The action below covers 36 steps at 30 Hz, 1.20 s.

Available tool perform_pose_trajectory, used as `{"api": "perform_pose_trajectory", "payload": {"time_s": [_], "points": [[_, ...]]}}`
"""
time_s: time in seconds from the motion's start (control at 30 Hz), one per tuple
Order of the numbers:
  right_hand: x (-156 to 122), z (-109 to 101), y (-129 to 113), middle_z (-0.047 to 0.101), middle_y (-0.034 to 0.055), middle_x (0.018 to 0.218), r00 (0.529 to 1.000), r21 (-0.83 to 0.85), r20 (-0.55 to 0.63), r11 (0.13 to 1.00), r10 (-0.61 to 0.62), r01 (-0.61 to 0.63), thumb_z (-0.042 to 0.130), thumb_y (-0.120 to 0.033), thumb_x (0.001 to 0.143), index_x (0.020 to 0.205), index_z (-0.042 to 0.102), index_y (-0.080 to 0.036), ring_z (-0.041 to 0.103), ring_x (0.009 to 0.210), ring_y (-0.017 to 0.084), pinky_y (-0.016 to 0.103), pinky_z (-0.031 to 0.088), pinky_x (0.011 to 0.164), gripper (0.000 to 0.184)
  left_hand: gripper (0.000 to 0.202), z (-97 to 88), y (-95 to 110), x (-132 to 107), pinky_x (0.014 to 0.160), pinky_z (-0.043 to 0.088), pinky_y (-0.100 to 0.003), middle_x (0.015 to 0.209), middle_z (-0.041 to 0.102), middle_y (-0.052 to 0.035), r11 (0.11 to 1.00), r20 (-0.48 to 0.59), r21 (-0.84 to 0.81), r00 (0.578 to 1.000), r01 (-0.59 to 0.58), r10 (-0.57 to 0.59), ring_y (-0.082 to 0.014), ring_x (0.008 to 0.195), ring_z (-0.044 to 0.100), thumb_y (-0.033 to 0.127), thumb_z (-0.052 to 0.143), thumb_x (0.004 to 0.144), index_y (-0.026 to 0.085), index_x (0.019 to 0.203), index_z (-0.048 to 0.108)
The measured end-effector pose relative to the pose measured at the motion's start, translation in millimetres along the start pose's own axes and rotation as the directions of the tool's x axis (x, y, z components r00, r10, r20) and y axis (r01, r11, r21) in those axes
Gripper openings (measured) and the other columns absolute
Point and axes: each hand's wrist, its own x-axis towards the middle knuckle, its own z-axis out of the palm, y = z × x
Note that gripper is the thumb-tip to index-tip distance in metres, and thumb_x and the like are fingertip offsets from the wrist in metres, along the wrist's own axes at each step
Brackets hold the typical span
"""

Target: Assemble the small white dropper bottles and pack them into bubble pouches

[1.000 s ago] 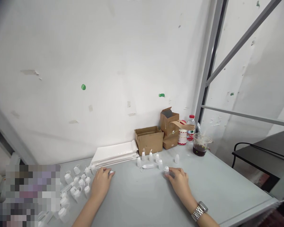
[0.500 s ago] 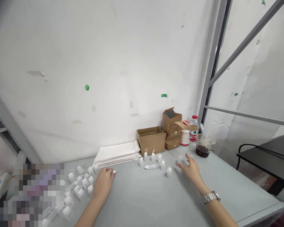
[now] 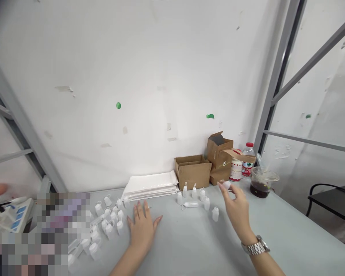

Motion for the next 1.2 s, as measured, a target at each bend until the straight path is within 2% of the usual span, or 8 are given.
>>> {"api": "perform_pose_trajectory", "payload": {"time_s": [0.17, 0.3, 0.43, 0.6, 0.77, 0.97, 1.07, 1.2], "points": [[-30, 25, -68, 0.064, 0.0077, 0.094, 0.98, 0.274, 0.147, 0.958, -0.134, 0.089, 0.05, -0.048, 0.077, 0.086, 0.061, -0.021, 0.055, 0.088, 0.022, 0.034, 0.041, 0.079, 0.03, 0.069, 1.2, -9, 8, 0.088, 0.025, -0.067, 0.134, 0.033, -0.0288, 0.997, 0.071, -0.007, 0.994, 0.081, -0.081, -0.0405, 0.123, 0.031, 0.048, 0.043, 0.078, 0.005, 0.131, 0.033], [-55, 56, -88, 0.063, 0.0083, 0.094, 0.94, 0.367, 0.291, 0.928, -0.177, 0.061, 0.049, -0.044, 0.079, 0.086, 0.061, -0.022, 0.054, 0.09, 0.023, 0.035, 0.042, 0.079, 0.026, 0.069, 1.1, -7, 7, 0.088, 0.026, -0.066, 0.133, 0.035, -0.0286, 0.996, 0.052, -0.052, 0.997, 0.067, -0.064, -0.0402, 0.123, 0.032, 0.051, 0.038, 0.079, 0.006, 0.131, 0.032], [-79, 81, -81, 0.064, 0.0071, 0.088, 0.906, 0.423, 0.384, 0.906, -0.178, -0.001, 0.05, -0.042, 0.079, 0.084, 0.062, -0.02, 0.055, 0.086, 0.022, 0.033, 0.043, 0.077, 0.026, 0.071, 3.6, -5, 7, 0.088, 0.031, -0.061, 0.132, 0.036, -0.0286, 0.989, 0.049, -0.145, 0.998, 0.039, -0.032, -0.04, 0.122, 0.032, 0.053, 0.035, 0.08, 0.005, 0.132, 0.031], [-90, 87, -67, 0.064, 0.0058, 0.086, 0.867, 0.399, 0.48, 0.913, -0.131, -0.083, 0.052, -0.044, 0.078, 0.084, 0.064, -0.019, 0.055, 0.083, 0.02, 0.031, 0.043, 0.077, 0.028, 0.068, -1.5, -6, 7, 0.09, 0.038, -0.045, 0.129, 0.042, -0.026, 0.962, 0.014, -0.267, 0.998, -0.055, 0.06, -0.0345, 0.12, 0.038, 0.05, 0.035, 0.081, 0.004, 0.131, 0.032], [-87, 85, -65, 0.064, 0.0049, 0.084, 0.865, 0.357, 0.499, 0.924, -0.061, -0.141, 0.051, -0.046, 0.077, 0.084, 0.064, -0.019, 0.055, 0.08, 0.02, 0.03, 0.042, 0.074, 0.031, 0.041, -18.5, -10, 12, 0.082, 0.042, -0.037, 0.118, 0.051, -0.018, 0.979, -0.011, -0.184, 0.996, -0.089, 0.088, -0.0277, 0.107, 0.049, 0.023, 0.044, 0.081, 0.013, 0.12, 0.046], [-92, 87, -66, 0.064, 0.0043, 0.08, 0.866, 0.34, 0.497, 0.931, -0.062, -0.128, 0.052, -0.048, 0.076, 0.081, 0.065, -0.019, 0.054, 0.076, 0.02, 0.029, 0.042, 0.071, 0.032, 0.022, -37.8, -20, 16, 0.065, 0.043, -0.03, 0.091, 0.056, -0.0136, 0.995, 0.178, 0.008, 0.979, 0.103, -0.103, -0.0254, 0.087, 0.055, 0.023, 0.051, 0.076, 0.01, 0.094, 0.056], [-94, 89, -66, 0.063, 0.0037, 0.078, 0.869, 0.349, 0.487, 0.932, -0.088, -0.101, 0.052, -0.046, 0.077, 0.08, 0.066, -0.019, 0.054, 0.074, 0.019, 0.028, 0.042, 0.069, 0.03, 0.021, -43.3, -19, 15, 0.063, 0.041, -0.026, 0.094, 0.056, -0.0143, 0.995, 0.296, 0.005, 0.95, 0.103, -0.1, -0.0234, 0.089, 0.056, 0.013, 0.043, 0.079, 0.01, 0.096, 0.055], [-96, 91, -64, 0.063, 0.0033, 0.078, 0.863, 0.343, 0.496, 0.935, -0.098, -0.09, 0.053, -0.044, 0.077, 0.08, 0.066, -0.019, 0.054, 0.072, 0.018, 0.027, 0.041, 0.068, 0.028, 0.037, -46.3, -15, 15, 0.07, 0.039, -0.025, 0.099, 0.056, -0.0139, 0.998, 0.36, -0.029, 0.932, 0.056, -0.041, -0.0207, 0.093, 0.056, -0.004, 0.03, 0.077, 0.01, 0.101, 0.054]]}}
